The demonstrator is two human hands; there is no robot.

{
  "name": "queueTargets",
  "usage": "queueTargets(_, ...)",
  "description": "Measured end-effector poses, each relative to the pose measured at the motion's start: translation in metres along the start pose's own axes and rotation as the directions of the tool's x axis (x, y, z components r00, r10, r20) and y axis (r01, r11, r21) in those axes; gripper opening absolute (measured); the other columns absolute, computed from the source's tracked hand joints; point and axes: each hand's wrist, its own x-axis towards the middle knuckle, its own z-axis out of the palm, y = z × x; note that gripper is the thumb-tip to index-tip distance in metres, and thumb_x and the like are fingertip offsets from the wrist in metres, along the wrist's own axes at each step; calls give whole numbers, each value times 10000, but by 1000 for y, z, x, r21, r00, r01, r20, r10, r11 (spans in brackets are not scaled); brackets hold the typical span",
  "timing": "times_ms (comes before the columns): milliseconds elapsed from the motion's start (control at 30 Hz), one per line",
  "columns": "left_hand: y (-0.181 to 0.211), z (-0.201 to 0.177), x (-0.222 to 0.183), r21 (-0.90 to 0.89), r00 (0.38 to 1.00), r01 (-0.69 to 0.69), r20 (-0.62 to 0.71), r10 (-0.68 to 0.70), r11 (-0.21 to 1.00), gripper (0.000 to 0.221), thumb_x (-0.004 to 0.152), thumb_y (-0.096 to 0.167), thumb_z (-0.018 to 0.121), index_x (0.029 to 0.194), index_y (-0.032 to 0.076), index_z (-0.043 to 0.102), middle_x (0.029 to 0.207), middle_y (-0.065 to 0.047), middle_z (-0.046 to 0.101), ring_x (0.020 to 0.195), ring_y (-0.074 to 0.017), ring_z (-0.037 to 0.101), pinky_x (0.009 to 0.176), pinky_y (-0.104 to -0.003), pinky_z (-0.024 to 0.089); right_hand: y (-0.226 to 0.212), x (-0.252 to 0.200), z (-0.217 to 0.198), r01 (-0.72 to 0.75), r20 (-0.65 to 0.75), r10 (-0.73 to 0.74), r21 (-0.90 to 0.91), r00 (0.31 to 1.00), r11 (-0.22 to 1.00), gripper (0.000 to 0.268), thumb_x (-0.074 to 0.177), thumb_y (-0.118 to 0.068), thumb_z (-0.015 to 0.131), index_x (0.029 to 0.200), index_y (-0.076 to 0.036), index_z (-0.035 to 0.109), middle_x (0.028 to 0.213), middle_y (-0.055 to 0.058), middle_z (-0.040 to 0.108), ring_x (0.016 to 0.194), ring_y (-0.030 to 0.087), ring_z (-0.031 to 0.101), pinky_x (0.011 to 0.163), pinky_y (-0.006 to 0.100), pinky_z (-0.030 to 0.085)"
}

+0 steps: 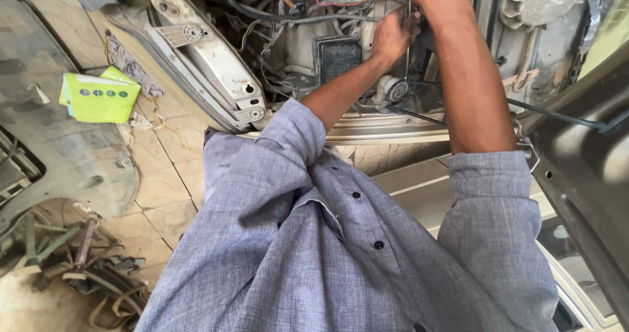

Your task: The person manipulates electrical components and wires inside a car engine bay, using a tool to loosen or tighten a fastener and removing a black plastic cover.

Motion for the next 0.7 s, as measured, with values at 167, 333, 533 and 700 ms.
queueTargets(167, -21, 22, 22, 214, 959, -225, -126, 255, 951, 267, 887, 270, 641, 1069, 88, 708, 979, -193, 777, 968, -410, 726, 843, -518, 563, -4, 3, 11, -15, 34, 14, 15, 999, 1000, 203, 973, -185, 639, 904, -12, 723, 769, 224, 683, 649, 391, 665, 578, 506, 534)
queueTargets(333, -49, 45, 44, 34, 974, -211, -79, 213, 977, 297, 967, 352, 630, 1017, 60, 647, 891, -179, 717, 841, -390, 682, 756, -519, 547, 0, -4, 9, -20, 76, 18, 24, 997, 1000, 199, 967, -189, 645, 914, -15, 726, 774, 223, 687, 650, 391, 669, 577, 508, 536)
queueTargets(533, -51, -2, 48, -223, 912, -341, 159, 379, 913, 436, 1062, 458, 530, 954, 54, 652, 735, -52, 735, 690, -144, 710, 696, -339, 563, 4, 20, 5, 7, 115, -10, 28, 993, 1000, 196, 960, -195, 652, 926, -18, 729, 779, 222, 691, 651, 390, 673, 575, 510, 539)
queueTargets(700, -25, -12, 24, -259, 954, -214, 152, 258, 942, 424, 1020, 449, 566, 1001, 31, 634, 760, -66, 751, 672, -176, 743, 642, -357, 592, 22, 13, -9, -5, 140, 0, 36, 990, 999, 195, 954, -200, 658, 936, -20, 732, 784, 222, 695, 652, 389, 677, 574, 512, 542)
